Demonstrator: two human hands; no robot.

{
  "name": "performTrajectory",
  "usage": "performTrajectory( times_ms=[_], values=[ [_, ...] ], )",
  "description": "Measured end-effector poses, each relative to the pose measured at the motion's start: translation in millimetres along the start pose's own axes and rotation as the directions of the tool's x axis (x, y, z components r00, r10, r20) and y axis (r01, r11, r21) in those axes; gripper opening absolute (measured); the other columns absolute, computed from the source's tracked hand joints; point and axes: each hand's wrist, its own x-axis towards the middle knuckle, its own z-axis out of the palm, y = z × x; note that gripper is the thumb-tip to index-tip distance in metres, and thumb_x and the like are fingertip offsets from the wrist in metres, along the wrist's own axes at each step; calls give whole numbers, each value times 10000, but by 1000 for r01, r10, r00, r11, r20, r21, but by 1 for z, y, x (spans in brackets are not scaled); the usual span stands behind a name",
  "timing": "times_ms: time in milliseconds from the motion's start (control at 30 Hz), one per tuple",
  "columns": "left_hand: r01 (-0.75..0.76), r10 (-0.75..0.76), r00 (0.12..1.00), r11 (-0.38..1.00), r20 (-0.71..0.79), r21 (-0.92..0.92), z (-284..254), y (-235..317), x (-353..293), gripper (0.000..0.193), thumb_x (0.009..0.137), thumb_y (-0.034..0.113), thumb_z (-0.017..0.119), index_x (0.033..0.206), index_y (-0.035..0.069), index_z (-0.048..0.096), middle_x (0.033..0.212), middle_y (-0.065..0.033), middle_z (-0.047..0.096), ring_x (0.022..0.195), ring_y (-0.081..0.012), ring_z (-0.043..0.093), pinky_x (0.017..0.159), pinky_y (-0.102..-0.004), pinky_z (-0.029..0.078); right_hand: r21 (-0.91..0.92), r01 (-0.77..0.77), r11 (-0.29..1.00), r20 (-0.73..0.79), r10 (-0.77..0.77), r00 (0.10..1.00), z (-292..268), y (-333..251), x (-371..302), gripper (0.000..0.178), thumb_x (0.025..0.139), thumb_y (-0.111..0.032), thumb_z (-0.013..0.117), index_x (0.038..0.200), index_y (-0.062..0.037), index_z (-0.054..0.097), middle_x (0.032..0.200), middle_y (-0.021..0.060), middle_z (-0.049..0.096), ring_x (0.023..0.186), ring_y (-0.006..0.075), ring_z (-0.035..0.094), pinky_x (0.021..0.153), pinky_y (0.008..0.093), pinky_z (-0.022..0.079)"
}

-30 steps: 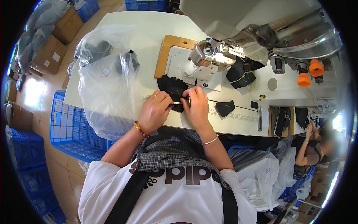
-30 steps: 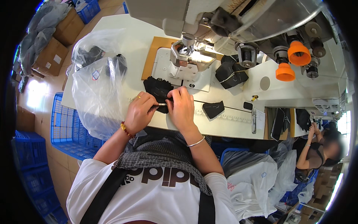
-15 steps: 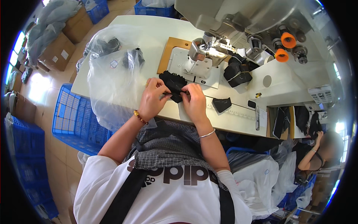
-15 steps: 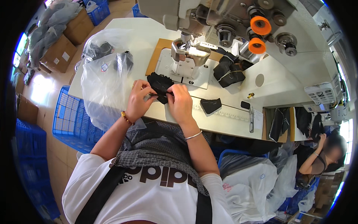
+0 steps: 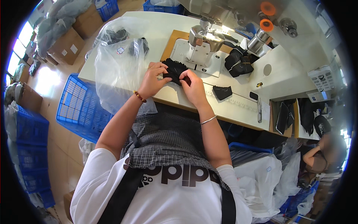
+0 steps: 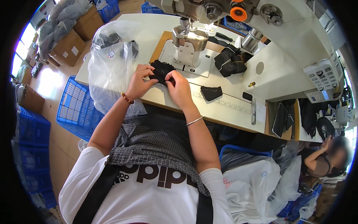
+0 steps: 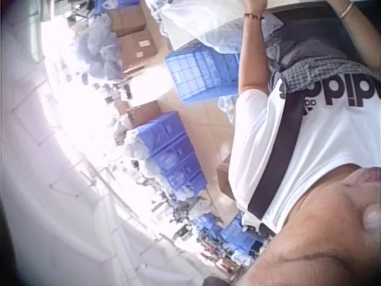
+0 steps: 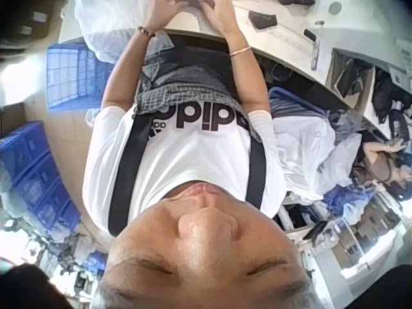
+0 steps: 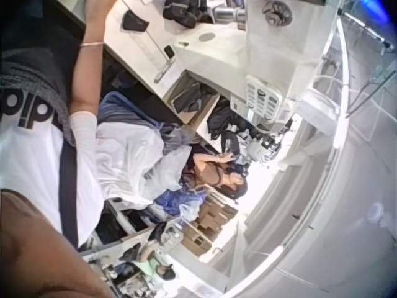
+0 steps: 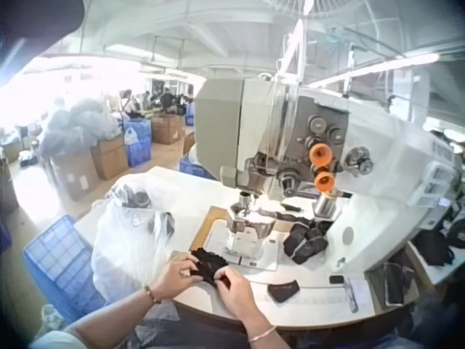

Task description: The person folds, aligns, and fits small black fabric pieces together by hand at a sewing machine workstation.

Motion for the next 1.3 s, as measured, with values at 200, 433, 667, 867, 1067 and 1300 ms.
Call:
performTrajectory(
  times_ms=[200,433,667,867,1067,1300],
  values=[
    [-10,10,1000,1000,-4,4,3,0,-1,250,697,68,829,819,5,621,958,-102,655,989,-315,551,860,-395,466,3,-19,1000,22,19,1000,-2,0,-1,113,861,14,665,964,-9,623,834,94,662,728,171,619,688,296,500],
    [-1,1,1000,1000,6,-18,4,-1,-2,258,703,64,835,818,3,612,891,-95,651,931,-299,555,801,-379,474,6,41,999,-42,-40,998,-2,-3,-3,87,874,-24,676,951,2,644,849,117,679,722,199,635,679,305,503],
    [-3,3,1000,999,-16,-33,3,3,-5,271,682,34,842,824,1,613,898,-107,654,915,-310,573,807,-400,485,-44,41,998,-21,-42,999,-5,-14,-6,143,874,-120,717,874,-8,628,804,122,620,688,288,614,639,353,489],
    [-75,75,997,997,11,-32,0,11,-4,279,661,12,842,820,3,613,891,-107,648,905,-320,575,795,-402,486,-123,105,987,-62,-113,992,-3,-10,-6,79,867,-53,691,903,-3,641,828,102,596,681,242,601,630,324,481],
    [-88,90,995,995,35,-49,-2,14,-4,276,647,-8,834,811,12,613,876,-105,640,885,-319,575,773,-399,483,-183,145,972,-51,-157,986,-3,-11,-6,76,838,0,679,902,-4,639,864,116,616,768,293,624,667,352,501],
    [-124,127,990,991,61,-49,-3,19,-1,273,642,-20,824,795,16,602,860,-112,635,874,-337,581,765,-407,485,-212,175,961,-84,-197,977,-1,-13,-7,119,783,-39,716,871,-40,635,858,101,599,810,302,617,686,385,517]
  ],
)
